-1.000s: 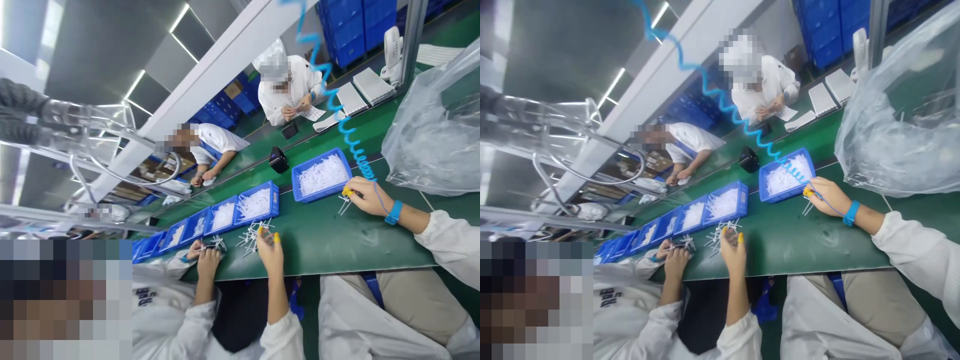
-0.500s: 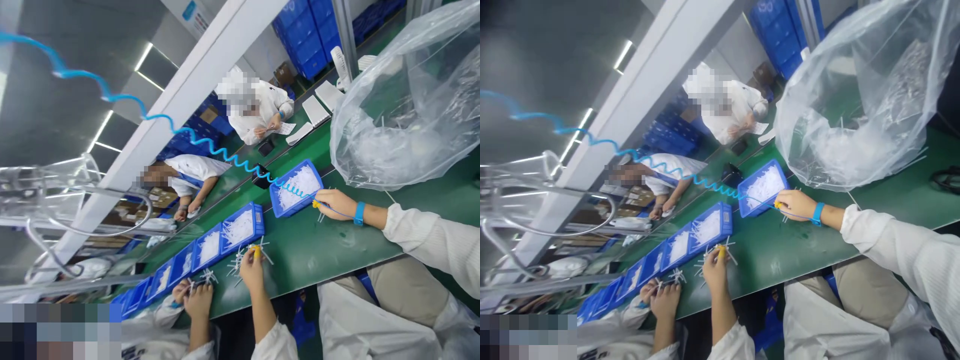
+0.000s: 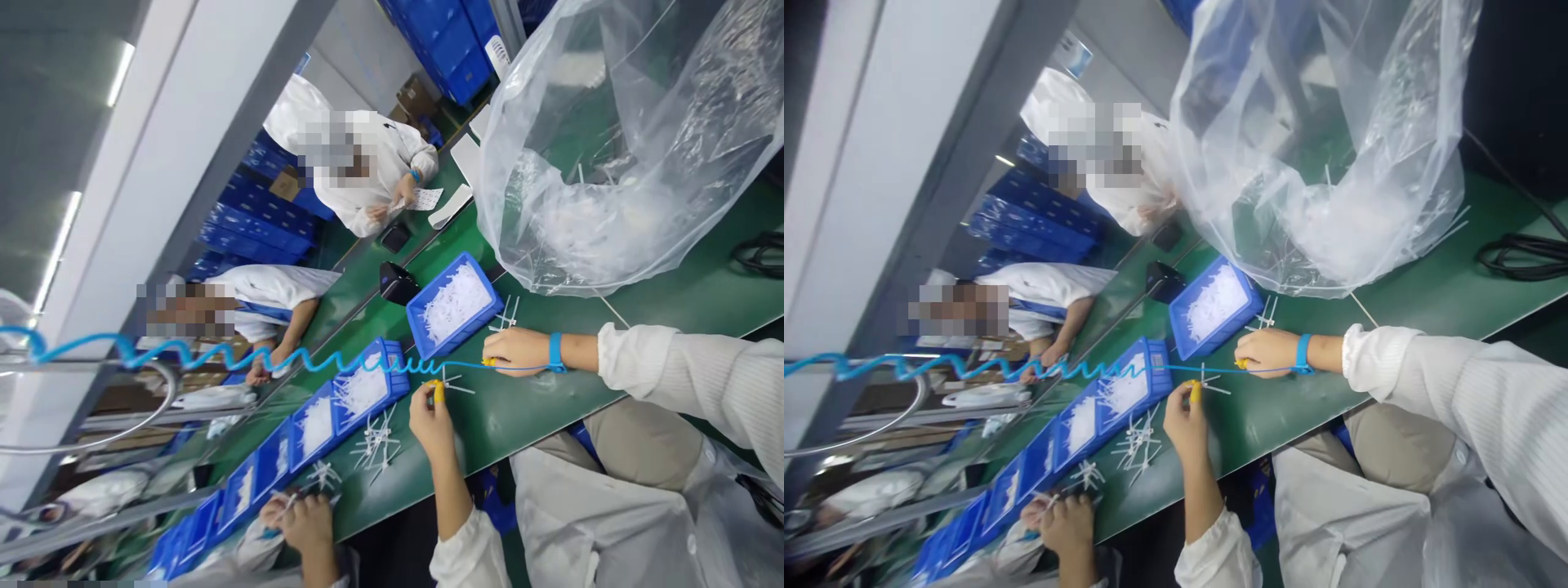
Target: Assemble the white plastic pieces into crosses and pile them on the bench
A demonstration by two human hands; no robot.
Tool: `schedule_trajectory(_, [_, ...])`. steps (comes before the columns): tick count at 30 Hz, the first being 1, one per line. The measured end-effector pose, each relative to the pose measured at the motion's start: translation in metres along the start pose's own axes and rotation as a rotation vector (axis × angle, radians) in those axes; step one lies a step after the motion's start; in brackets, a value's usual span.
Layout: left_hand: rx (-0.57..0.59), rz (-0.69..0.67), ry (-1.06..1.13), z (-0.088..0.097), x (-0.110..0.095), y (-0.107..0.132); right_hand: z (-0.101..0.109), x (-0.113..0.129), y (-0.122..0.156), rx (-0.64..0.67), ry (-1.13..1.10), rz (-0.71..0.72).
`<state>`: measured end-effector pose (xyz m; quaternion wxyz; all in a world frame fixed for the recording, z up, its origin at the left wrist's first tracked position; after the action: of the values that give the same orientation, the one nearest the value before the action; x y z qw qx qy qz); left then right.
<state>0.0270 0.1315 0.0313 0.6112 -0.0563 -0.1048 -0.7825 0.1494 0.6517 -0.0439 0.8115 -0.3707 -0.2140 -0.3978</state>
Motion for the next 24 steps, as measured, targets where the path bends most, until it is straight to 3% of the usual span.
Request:
schedule_trajectory(3, [-0.146, 0.073, 0.025, 0.009, -0.001, 0.003, -0.002, -0.002, 0.000, 0.018, 0.005, -0.008])
schedule_trajectory(9, [-0.258, 0.097, 0.110, 0.010, 0.004, 0.003, -0.001, -0.001, 0.001, 0.034, 0.006, -0.001])
schedule_trajectory(14, [-0.274, 0.097, 0.175, 0.003, 0.012, -0.002, 0.001, 0.002, 0.001, 0.075, 0.008, -0.011])
schedule_trajectory(18, [-0.250, 0.072, 0.236, 0.002, 0.007, -0.004, 0.004, 0.005, 0.003, 0.087, 0.002, -0.001])
schedule_trajectory(21, [-0.235, 0.047, 0.295, 0.012, -0.004, -0.002, 0.004, 0.004, 0.003, 0.080, -0.033, 0.004])
schedule_trajectory(24, [-0.242, 0.026, 0.380, 0.034, -0.023, 0.005, 0.003, 0.001, 0.002, 0.030, -0.119, -0.021])
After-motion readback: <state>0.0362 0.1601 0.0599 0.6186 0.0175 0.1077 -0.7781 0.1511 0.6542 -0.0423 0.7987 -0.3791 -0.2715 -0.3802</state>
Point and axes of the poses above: each hand's wrist, its own y-axis away from the middle knuckle, its own z-axis out of the back of the hand, x = y × z, the point moved 4 cm from there along -y, towards the middle knuckle, and after that the axes turned 8 degrees about z, right-handed, at the moved point
